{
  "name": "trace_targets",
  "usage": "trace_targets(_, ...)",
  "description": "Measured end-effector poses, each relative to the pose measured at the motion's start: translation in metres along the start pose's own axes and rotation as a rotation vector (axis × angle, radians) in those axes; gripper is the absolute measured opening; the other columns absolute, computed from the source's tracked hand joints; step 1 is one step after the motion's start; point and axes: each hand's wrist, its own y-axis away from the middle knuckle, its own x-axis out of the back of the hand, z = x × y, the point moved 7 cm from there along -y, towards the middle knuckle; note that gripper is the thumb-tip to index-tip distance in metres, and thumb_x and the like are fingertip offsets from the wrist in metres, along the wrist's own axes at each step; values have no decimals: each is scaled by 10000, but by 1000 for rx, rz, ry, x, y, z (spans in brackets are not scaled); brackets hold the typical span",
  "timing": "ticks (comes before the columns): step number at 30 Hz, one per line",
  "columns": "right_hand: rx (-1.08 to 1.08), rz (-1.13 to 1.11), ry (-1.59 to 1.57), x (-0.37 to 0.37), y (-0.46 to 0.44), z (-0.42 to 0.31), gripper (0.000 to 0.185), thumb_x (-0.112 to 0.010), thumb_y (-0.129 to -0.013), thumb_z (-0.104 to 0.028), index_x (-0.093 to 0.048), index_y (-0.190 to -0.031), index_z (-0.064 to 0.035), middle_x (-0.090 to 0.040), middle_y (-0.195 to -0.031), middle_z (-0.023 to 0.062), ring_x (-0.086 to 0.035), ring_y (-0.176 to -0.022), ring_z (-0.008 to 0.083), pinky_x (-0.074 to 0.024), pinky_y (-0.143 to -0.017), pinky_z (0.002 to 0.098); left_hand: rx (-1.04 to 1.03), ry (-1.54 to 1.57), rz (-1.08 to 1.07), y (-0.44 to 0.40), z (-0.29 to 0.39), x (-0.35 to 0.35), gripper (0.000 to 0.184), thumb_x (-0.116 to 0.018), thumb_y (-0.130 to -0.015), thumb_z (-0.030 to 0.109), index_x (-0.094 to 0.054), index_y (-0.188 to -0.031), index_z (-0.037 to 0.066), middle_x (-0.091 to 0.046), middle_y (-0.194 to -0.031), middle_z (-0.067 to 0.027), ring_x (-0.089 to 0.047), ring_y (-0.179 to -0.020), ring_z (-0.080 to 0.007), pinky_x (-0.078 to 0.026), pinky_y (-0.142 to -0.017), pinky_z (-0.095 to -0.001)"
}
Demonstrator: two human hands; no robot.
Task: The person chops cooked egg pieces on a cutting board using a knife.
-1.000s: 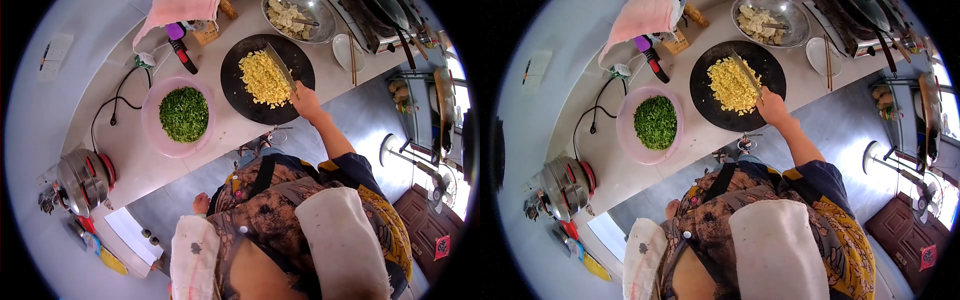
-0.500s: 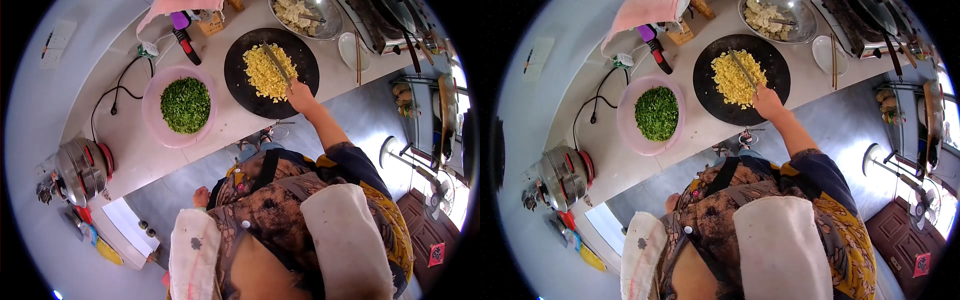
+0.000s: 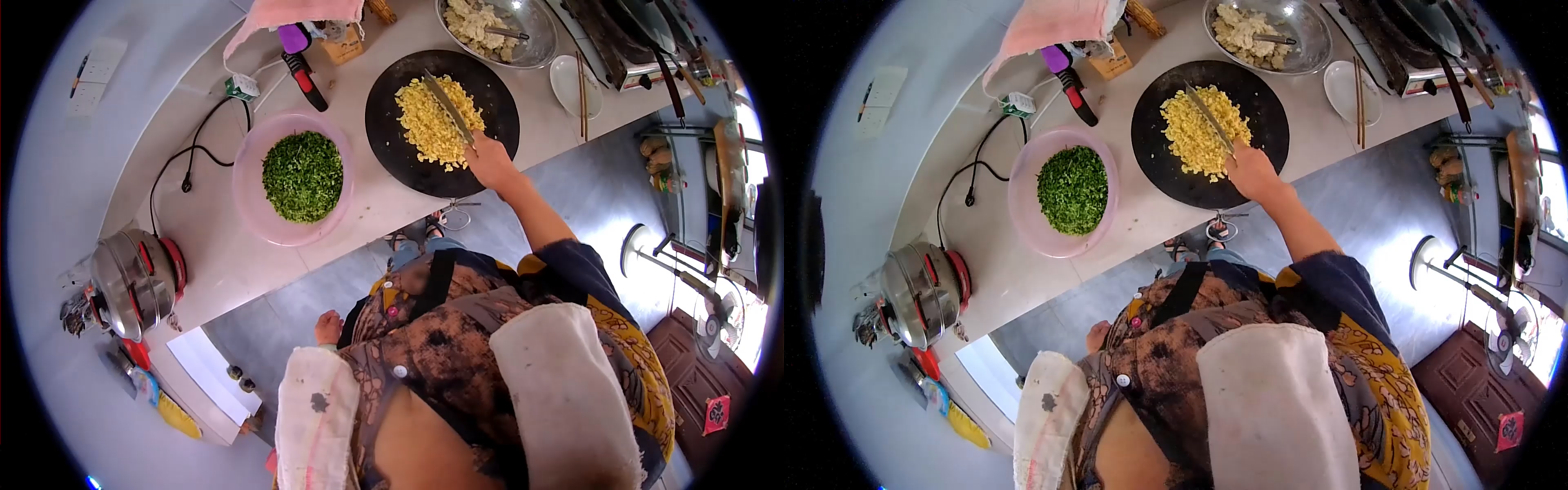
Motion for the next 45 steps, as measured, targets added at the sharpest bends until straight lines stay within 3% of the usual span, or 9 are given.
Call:
trace_targets(3, 19, -9, -55, 9, 7, -24, 281, -476, -872, -201, -452, -987, 54, -592, -767, 298, -589, -765, 455, -456, -703, 527, -36, -108, 16, -12, -13, 4, 218, -620, -839, 132, -614, -1012, 0, -640, -805, -61, -606, -659, -134, -502, -573, -259)
trace_targets(15, 12, -87, -31, -5, 9, -34, 281, -481, -878, -204, -443, -953, 64, -584, -774, 308, -582, -794, 460, -450, -722, 519, -83, 195, -76, -16, -26, 4, 222, -605, -846, 132, -597, -1031, 9, -627, -775, -54, -610, -670, -143, -500, -588, -258)
trace_targets(18, 42, -81, -43, -20, 8, -32, 280, -482, -876, -194, -448, -966, 69, -585, -786, 309, -580, -787, 463, -453, -721, 515, -64, 67, -180, -72, -106, 20, 217, -606, -847, 132, -599, -1025, 8, -633, -789, -61, -609, -680, -141, -504, -598, -261)
trace_targets(21, 41, -87, 0, -31, 2, -24, 289, -476, -877, -195, -454, -985, 73, -585, -792, 313, -581, -779, 463, -455, -719, 513, 21, 273, -320, -67, -104, 14, 214, -608, -845, 125, -599, -1016, -3, -638, -800, -67, -609, -673, -142, -506, -596, -263)
trace_targets(24, 55, -46, -44, -19, 8, -29, 303, -467, -883, -208, -458, -1008, 68, -585, -778, 311, -583, -775, 460, -456, -710, 516, -26, 405, -177, -51, -69, 11, 204, -607, -842, 115, -598, -1004, -8, -638, -797, -65, -609, -659, -141, -499, -573, -259)
trace_targets(27, 41, -63, -88, -15, 22, -41, 277, -492, -886, -213, -451, -978, 45, -577, -723, 281, -581, -734, 451, -449, -664, 503, -38, -8, -13, -3, 6, 8, 198, -607, -840, 111, -597, -997, -10, -640, -796, -64, -607, -641, -142, -501, -563, -262)
trace_targets(31, 68, -84, -142, -30, 35, -53, 241, -511, -888, -200, -431, -929, 23, -557, -691, 249, -574, -705, 430, -433, -609, 460, -28, 18, -167, -63, -80, 24, 195, -603, -841, 107, -605, -996, -12, -637, -782, -58, -608, -638, -144, -515, -580, -266)
trace_targets(43, 58, -15, -36, -49, 28, -39, 253, -509, -884, -189, -446, -963, 43, -578, -723, 276, -573, -747, 454, -436, -667, 518, 3, 263, -120, -22, -31, 19, 219, -619, -828, 114, -605, -1004, -17, -634, -810, -64, -603, -652, -139, -503, -559, -259)
trace_targets(45, 45, -28, -16, -51, 24, -33, 256, -508, -886, -192, -445, -964, 43, -578, -720, 276, -573, -744, 454, -437, -665, 517, 44, 98, -73, -24, -34, 22, 232, -620, -828, 115, -598, -1017, -18, -632, -815, -65, -604, -652, -144, -502, -555, -258)
